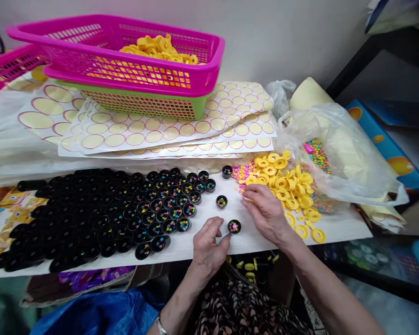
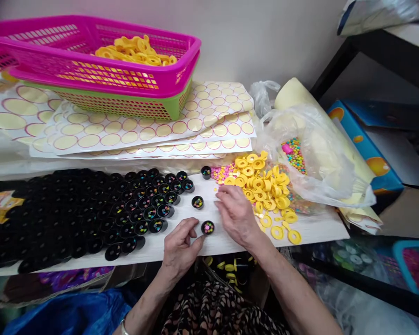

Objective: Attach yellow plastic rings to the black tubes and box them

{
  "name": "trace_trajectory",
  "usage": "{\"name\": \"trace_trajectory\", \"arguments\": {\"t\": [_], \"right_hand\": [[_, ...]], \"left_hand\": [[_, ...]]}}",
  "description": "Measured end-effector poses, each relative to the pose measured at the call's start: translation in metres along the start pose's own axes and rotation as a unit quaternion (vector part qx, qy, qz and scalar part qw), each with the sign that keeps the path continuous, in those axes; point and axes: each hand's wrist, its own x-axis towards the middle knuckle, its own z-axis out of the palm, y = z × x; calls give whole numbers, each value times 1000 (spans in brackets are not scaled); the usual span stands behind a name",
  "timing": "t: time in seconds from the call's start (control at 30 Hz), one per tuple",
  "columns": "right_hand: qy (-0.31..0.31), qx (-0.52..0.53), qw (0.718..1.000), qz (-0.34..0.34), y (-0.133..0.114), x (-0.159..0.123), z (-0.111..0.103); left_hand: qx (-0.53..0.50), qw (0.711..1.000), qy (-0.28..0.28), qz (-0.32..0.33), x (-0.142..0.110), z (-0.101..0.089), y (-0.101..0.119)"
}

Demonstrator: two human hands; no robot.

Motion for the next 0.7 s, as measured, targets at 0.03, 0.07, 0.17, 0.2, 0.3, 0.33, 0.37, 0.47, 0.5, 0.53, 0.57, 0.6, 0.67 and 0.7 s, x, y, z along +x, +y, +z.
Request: {"name": "trace_trajectory", "arguments": {"t": [0.03, 0.07, 0.17, 0.2, 0.3, 0.33, 0.37, 0.47, 0.5, 0.53, 0.57, 0.6, 0.67, 0.7], "right_hand": [[50, -10, 998, 23, 4, -9, -13], [98, -28, 994, 48, 8, -20, -26], [155, -88, 977, 117, 18, -60, -55], [137, -92, 977, 132, 20, -73, -59], [59, -124, 976, 168, 21, -99, -53], [41, -155, 971, 176, 19, -103, -48], [30, -190, 965, 181, 18, -104, -43], [14, -277, 944, 181, 13, -98, -34], [8, -288, 940, 181, 12, -95, -34], [1, -291, 939, 183, 12, -93, -35], [-2, -285, 939, 191, 12, -92, -37], [0, -270, 942, 200, 12, -91, -39], [23, -212, 951, 224, 10, -91, -42], [42, -167, 956, 235, 7, -90, -42]], "left_hand": [[2, 1000, -2, -3, 0, 0, -1], [6, 1000, -8, -8, 1, 1, -1], [25, 999, -40, -15, 4, 3, -2], [31, 998, -51, -13, 5, 4, -1], [47, 996, -79, -5, 10, 8, 3], [52, 995, -85, -4, 11, 10, 5], [57, 994, -89, -2, 12, 11, 8], [64, 993, -95, 8, 13, 15, 14], [64, 993, -97, 10, 13, 16, 16], [64, 993, -99, 9, 13, 16, 17], [62, 993, -101, 6, 13, 16, 18], [59, 993, -103, 2, 13, 16, 18], [47, 993, -107, -6, 12, 16, 17], [39, 993, -109, -10, 12, 16, 16]]}}
